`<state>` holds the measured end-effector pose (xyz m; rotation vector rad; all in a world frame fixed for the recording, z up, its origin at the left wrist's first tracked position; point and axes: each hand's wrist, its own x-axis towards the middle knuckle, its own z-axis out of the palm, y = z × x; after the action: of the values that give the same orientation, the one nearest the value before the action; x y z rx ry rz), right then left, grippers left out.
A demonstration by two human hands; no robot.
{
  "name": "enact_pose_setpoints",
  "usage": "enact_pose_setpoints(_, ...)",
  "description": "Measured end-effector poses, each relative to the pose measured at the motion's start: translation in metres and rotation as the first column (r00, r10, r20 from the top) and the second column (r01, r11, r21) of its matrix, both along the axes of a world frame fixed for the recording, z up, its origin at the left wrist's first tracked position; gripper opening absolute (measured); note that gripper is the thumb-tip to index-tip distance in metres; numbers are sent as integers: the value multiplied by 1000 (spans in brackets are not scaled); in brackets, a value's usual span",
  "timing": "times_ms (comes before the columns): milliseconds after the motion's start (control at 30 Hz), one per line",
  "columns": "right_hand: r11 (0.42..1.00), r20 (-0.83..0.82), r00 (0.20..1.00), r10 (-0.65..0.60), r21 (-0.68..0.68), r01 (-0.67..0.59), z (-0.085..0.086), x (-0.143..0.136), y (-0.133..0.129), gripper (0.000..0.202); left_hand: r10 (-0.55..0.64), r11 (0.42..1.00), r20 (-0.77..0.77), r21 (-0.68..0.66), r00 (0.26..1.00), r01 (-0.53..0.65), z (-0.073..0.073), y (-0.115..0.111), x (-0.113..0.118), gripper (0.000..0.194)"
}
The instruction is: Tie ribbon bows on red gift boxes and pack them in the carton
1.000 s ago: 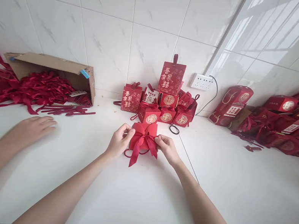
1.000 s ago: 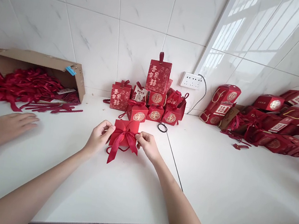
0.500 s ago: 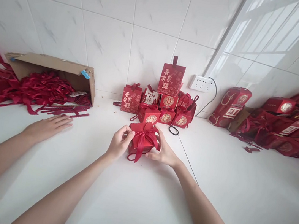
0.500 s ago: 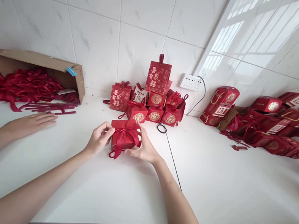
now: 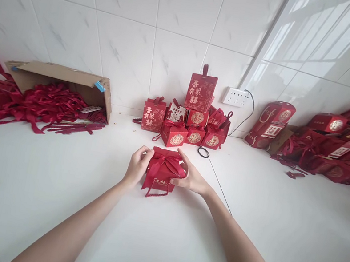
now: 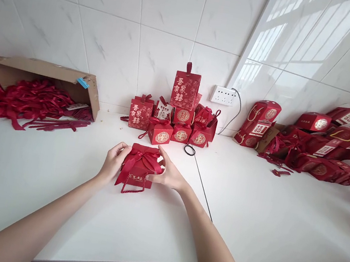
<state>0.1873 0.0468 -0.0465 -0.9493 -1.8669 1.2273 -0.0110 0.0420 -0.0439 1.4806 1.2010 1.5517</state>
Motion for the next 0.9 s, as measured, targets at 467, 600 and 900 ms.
enact_pose_setpoints(467, 672, -2, 993, -121, 736, 83, 15, -9, -22, 96, 248, 795, -135, 595, 959, -122, 26, -27, 0, 19)
enact_pose_setpoints(600, 636, -16, 988, -151, 764, 109, 13, -10, -23, 94, 302, 663, -184, 746, 935, -67, 28, -30, -3, 11)
enact_pose_setpoints(900, 512, -151, 974, -168, 831, 218, 10, -13, -25, 93, 501, 305, -508, 861, 700, 407, 51, -57, -5, 10)
